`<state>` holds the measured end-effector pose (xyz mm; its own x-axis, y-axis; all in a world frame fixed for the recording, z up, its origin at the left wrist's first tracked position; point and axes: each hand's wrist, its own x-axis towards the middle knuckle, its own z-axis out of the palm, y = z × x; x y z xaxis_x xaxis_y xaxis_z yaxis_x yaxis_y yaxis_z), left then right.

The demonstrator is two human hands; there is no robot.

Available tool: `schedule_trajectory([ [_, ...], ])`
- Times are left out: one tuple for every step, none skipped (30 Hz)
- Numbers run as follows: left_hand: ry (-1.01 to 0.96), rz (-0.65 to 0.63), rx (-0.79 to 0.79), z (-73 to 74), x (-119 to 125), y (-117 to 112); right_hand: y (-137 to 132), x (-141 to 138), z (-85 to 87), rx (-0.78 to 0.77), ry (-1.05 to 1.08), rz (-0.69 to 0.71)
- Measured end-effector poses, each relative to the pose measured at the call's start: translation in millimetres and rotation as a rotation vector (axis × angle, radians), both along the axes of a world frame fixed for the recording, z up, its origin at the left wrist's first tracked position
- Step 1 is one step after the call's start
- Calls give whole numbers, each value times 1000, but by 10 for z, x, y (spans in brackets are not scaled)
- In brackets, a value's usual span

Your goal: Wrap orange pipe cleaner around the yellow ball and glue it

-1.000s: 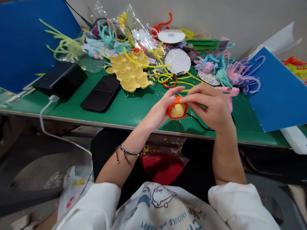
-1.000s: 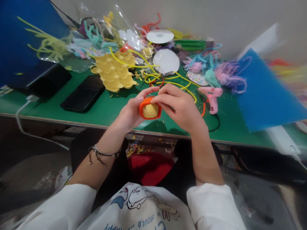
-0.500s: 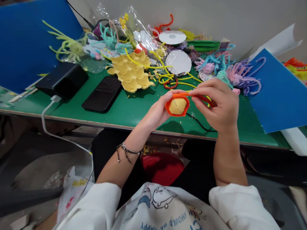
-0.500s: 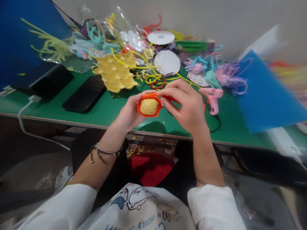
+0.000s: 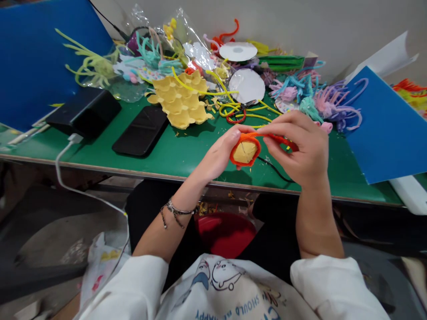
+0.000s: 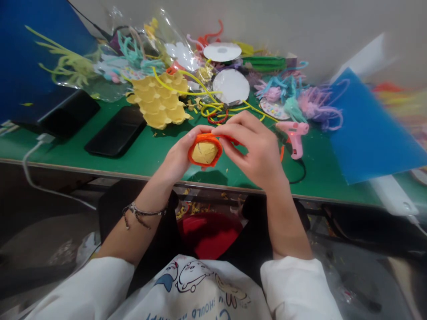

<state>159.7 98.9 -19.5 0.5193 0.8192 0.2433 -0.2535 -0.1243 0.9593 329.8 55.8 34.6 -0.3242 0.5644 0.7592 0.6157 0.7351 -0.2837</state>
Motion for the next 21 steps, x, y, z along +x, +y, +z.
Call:
schedule_trajectory([
  [3,8,63,13,-17,-3,0,-5,2,17,-10,3],
  [7,3,127,27,-34,-7,-2,-7,6,35,-14,13],
  [18,-16,182,42,-50,-13,-6,-7,12,45,-11,26],
  [36,-49,223,56,-65,-20,-12,-5,20,53,-6,45],
  [53,-91,249,68,-77,-29,-20,-1,28,57,-1,64],
  [61,-130,257,76,-87,-41,-29,4,35,58,1,81],
  [59,-154,246,81,-94,-54,-41,8,42,56,-1,95],
  [47,-161,221,82,-98,-69,-54,11,47,56,-4,109],
  [26,-160,182,79,-101,-86,-69,13,50,42,-11,117],
  [-2,-153,130,75,-102,-104,-85,12,52,26,-14,121],
  [-28,-143,70,70,-102,-121,-101,9,53,11,-13,118],
  [-51,-134,10,66,-102,-138,-118,4,54,0,-15,112],
  [-71,-125,-42,63,-102,-154,-134,0,55,-10,-23,95],
  [-88,-118,-86,63,-102,-167,-148,-3,56,-19,-37,74],
  [-98,-116,-116,64,-102,-177,-161,-5,59,-17,-50,57],
  [-104,-118,-134,67,-102,-183,-171,-5,61,-13,-60,45],
  [-107,-125,-143,70,-102,-186,-178,-3,65,-17,-70,34],
  [-108,-133,-146,74,-102,-187,-182,0,68,-16,-68,31],
  [-107,-143,-148,77,-102,-185,-184,4,72,-14,-58,35],
  [-106,-148,-149,79,-103,-183,-184,7,75,-15,-48,43],
  [-104,-150,-149,81,-104,-181,-181,8,76,-19,-39,51],
])
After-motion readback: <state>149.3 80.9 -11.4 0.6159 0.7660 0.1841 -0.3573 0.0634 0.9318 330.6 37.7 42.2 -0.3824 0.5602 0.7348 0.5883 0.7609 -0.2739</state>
